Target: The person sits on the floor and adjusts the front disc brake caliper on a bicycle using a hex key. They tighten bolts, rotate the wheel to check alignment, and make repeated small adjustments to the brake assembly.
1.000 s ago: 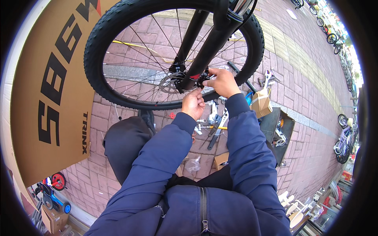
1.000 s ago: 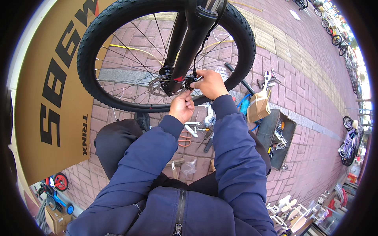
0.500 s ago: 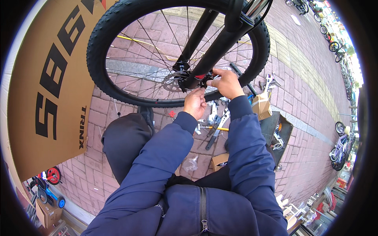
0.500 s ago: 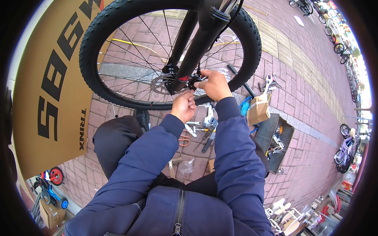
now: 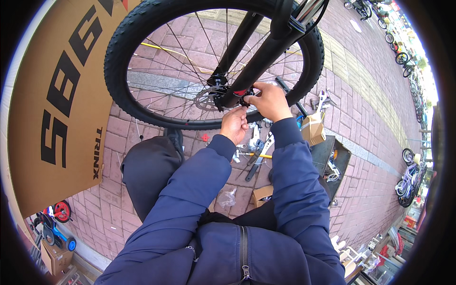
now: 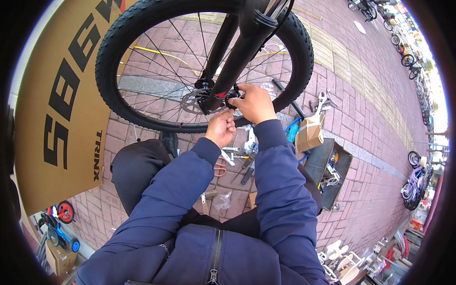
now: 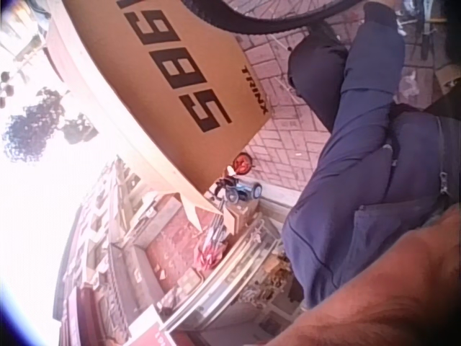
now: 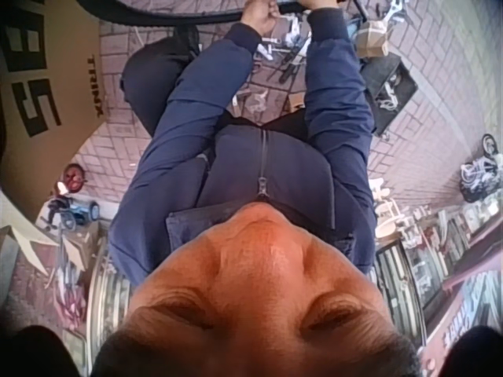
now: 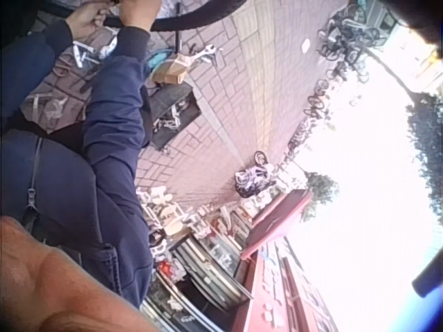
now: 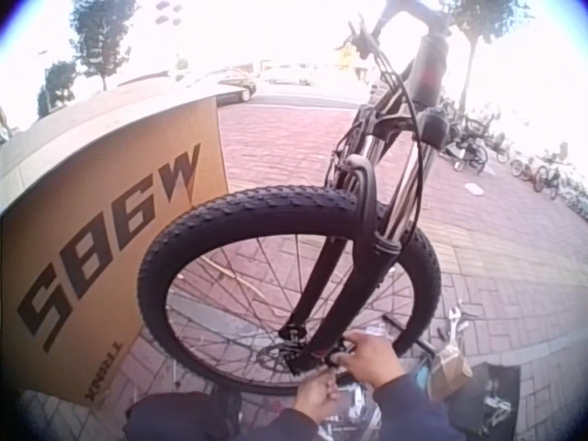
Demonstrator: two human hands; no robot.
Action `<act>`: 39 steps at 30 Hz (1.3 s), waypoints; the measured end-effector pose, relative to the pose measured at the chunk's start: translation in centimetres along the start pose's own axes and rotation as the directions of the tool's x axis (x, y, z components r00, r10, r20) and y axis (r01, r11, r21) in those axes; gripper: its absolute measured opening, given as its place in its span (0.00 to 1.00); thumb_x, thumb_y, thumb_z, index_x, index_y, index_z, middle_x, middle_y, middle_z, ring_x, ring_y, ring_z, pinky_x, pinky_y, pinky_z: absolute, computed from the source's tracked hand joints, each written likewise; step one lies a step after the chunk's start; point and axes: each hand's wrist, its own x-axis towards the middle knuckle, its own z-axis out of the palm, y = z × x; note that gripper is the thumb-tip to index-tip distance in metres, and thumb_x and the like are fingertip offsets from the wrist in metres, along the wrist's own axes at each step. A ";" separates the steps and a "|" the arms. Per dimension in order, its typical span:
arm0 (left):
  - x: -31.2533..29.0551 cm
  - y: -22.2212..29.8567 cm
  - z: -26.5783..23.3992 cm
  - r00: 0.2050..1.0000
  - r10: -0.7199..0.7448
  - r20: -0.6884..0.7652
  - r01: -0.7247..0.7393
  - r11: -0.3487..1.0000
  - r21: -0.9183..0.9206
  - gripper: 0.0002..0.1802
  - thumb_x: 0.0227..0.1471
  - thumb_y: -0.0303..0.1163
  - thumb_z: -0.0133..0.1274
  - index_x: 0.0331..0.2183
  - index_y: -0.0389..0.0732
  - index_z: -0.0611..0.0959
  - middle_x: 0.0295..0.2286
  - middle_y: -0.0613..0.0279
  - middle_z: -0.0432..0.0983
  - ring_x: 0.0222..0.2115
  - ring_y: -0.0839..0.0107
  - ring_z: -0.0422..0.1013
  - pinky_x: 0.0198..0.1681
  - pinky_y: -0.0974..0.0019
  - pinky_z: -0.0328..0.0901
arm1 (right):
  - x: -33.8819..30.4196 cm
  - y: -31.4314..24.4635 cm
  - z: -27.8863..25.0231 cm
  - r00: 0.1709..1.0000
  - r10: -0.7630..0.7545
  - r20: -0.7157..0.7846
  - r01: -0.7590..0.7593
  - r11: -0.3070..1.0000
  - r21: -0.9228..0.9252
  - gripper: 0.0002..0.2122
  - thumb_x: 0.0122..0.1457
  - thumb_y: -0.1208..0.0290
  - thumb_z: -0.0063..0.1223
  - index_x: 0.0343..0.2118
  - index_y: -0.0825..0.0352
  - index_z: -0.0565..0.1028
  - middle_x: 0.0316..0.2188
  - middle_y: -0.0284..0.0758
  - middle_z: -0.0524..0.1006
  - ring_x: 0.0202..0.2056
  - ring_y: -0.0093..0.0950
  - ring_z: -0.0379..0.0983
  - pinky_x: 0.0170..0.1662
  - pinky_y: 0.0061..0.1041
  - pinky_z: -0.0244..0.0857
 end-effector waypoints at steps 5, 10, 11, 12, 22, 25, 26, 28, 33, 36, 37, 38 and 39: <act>-2.0 0.5 1.1 0.977 0.095 -0.190 -0.017 0.927 0.375 0.07 0.56 0.30 0.57 0.37 0.38 0.80 0.21 0.73 0.64 0.17 0.80 0.56 0.20 0.74 0.52 | 0.0 -0.3 0.1 1.000 -0.006 0.002 0.006 0.998 -0.058 0.21 0.45 0.61 0.68 0.42 0.67 0.82 0.33 0.50 0.81 0.39 0.49 0.78 0.46 0.40 0.71; -6.8 3.9 4.0 0.914 0.404 -0.039 -0.273 0.684 0.677 0.10 0.51 0.29 0.59 0.34 0.32 0.86 0.29 0.64 0.79 0.28 0.79 0.69 0.31 0.72 0.61 | 0.2 0.3 0.0 1.000 0.001 -0.004 -0.001 1.000 -0.019 0.19 0.45 0.64 0.68 0.40 0.66 0.82 0.33 0.49 0.81 0.39 0.48 0.78 0.46 0.40 0.70; -8.1 5.2 4.7 0.921 0.388 -0.009 -0.271 0.659 0.702 0.10 0.52 0.29 0.59 0.35 0.31 0.86 0.30 0.64 0.79 0.30 0.79 0.70 0.34 0.73 0.62 | 0.2 0.4 0.0 1.000 0.012 0.010 -0.012 1.000 -0.005 0.19 0.45 0.65 0.68 0.40 0.66 0.82 0.32 0.49 0.81 0.39 0.48 0.78 0.46 0.40 0.70; -9.3 6.5 5.5 0.918 0.393 0.041 -0.305 0.637 0.709 0.10 0.53 0.28 0.58 0.35 0.31 0.85 0.30 0.65 0.79 0.30 0.79 0.70 0.34 0.74 0.62 | 0.3 0.7 -0.2 0.997 0.054 0.056 -0.059 0.994 0.095 0.18 0.45 0.67 0.68 0.41 0.67 0.82 0.31 0.49 0.81 0.38 0.46 0.79 0.44 0.38 0.70; -15.3 17.2 9.7 0.697 0.681 0.226 -0.566 0.329 0.756 0.14 0.57 0.30 0.55 0.39 0.29 0.85 0.35 0.61 0.82 0.36 0.77 0.73 0.43 0.72 0.66 | 0.5 1.3 -1.1 0.990 0.002 0.143 -0.025 0.987 0.158 0.20 0.51 0.76 0.64 0.50 0.63 0.79 0.21 0.37 0.72 0.25 0.28 0.67 0.33 0.30 0.63; -14.4 16.8 9.8 0.700 0.666 0.258 -0.534 0.248 0.808 0.14 0.57 0.31 0.56 0.39 0.30 0.85 0.32 0.60 0.82 0.33 0.77 0.73 0.39 0.70 0.67 | 0.2 0.9 -0.6 0.990 0.042 0.137 -0.071 0.975 0.210 0.19 0.51 0.76 0.63 0.49 0.64 0.80 0.21 0.36 0.73 0.26 0.27 0.68 0.33 0.30 0.63; -14.3 16.1 9.8 0.720 0.632 0.288 -0.500 0.184 0.846 0.14 0.56 0.31 0.56 0.39 0.30 0.86 0.31 0.60 0.82 0.31 0.78 0.73 0.37 0.70 0.67 | 0.1 0.8 -0.7 0.988 0.024 0.151 -0.058 0.972 0.226 0.19 0.50 0.74 0.65 0.48 0.64 0.80 0.24 0.40 0.78 0.26 0.30 0.73 0.36 0.30 0.67; -14.3 14.3 10.2 0.776 0.524 0.351 -0.462 0.094 0.882 0.13 0.56 0.32 0.55 0.37 0.32 0.86 0.29 0.58 0.82 0.29 0.74 0.75 0.34 0.67 0.68 | 0.2 0.9 -0.5 0.986 0.066 0.152 -0.091 0.982 0.166 0.19 0.50 0.75 0.64 0.48 0.64 0.80 0.30 0.40 0.81 0.28 0.30 0.75 0.37 0.30 0.68; -16.5 8.0 10.9 0.771 0.273 0.575 -0.579 -0.075 0.812 0.11 0.55 0.35 0.52 0.31 0.40 0.85 0.28 0.51 0.80 0.31 0.48 0.76 0.34 0.51 0.70 | 0.6 1.3 -0.1 0.968 0.138 0.211 -0.183 0.959 0.215 0.17 0.49 0.74 0.66 0.44 0.66 0.81 0.30 0.39 0.81 0.29 0.30 0.76 0.36 0.30 0.69; -17.7 6.4 10.7 0.835 0.053 0.548 -0.548 -0.018 0.836 0.10 0.56 0.36 0.53 0.28 0.41 0.82 0.26 0.55 0.78 0.29 0.50 0.76 0.32 0.49 0.69 | 0.4 1.2 -0.2 0.990 -0.011 0.141 -0.035 0.947 0.320 0.17 0.47 0.80 0.66 0.42 0.70 0.79 0.30 0.37 0.78 0.34 0.29 0.75 0.40 0.28 0.70; -18.0 6.3 10.6 0.836 0.014 0.549 -0.549 -0.002 0.836 0.10 0.56 0.36 0.53 0.27 0.41 0.81 0.25 0.56 0.78 0.29 0.51 0.76 0.31 0.49 0.69 | 0.2 1.1 -0.4 0.993 -0.072 0.097 0.038 0.946 0.321 0.18 0.46 0.81 0.66 0.43 0.70 0.79 0.33 0.38 0.79 0.36 0.30 0.75 0.43 0.28 0.70; -18.4 6.3 10.4 0.822 -0.016 0.569 -0.569 0.012 0.822 0.11 0.56 0.36 0.53 0.26 0.41 0.80 0.24 0.56 0.77 0.28 0.52 0.76 0.30 0.49 0.69 | 0.1 1.1 -0.8 0.985 -0.085 0.151 0.039 0.958 0.284 0.19 0.46 0.82 0.66 0.44 0.70 0.78 0.39 0.39 0.78 0.41 0.32 0.75 0.47 0.29 0.70; -18.5 6.5 10.3 0.815 -0.072 0.575 -0.576 0.021 0.817 0.11 0.56 0.36 0.53 0.27 0.41 0.80 0.25 0.57 0.77 0.28 0.53 0.76 0.29 0.50 0.70 | 0.1 1.0 -1.0 0.981 0.002 0.193 -0.043 0.977 0.208 0.18 0.46 0.82 0.66 0.42 0.70 0.78 0.39 0.39 0.79 0.43 0.34 0.76 0.49 0.31 0.68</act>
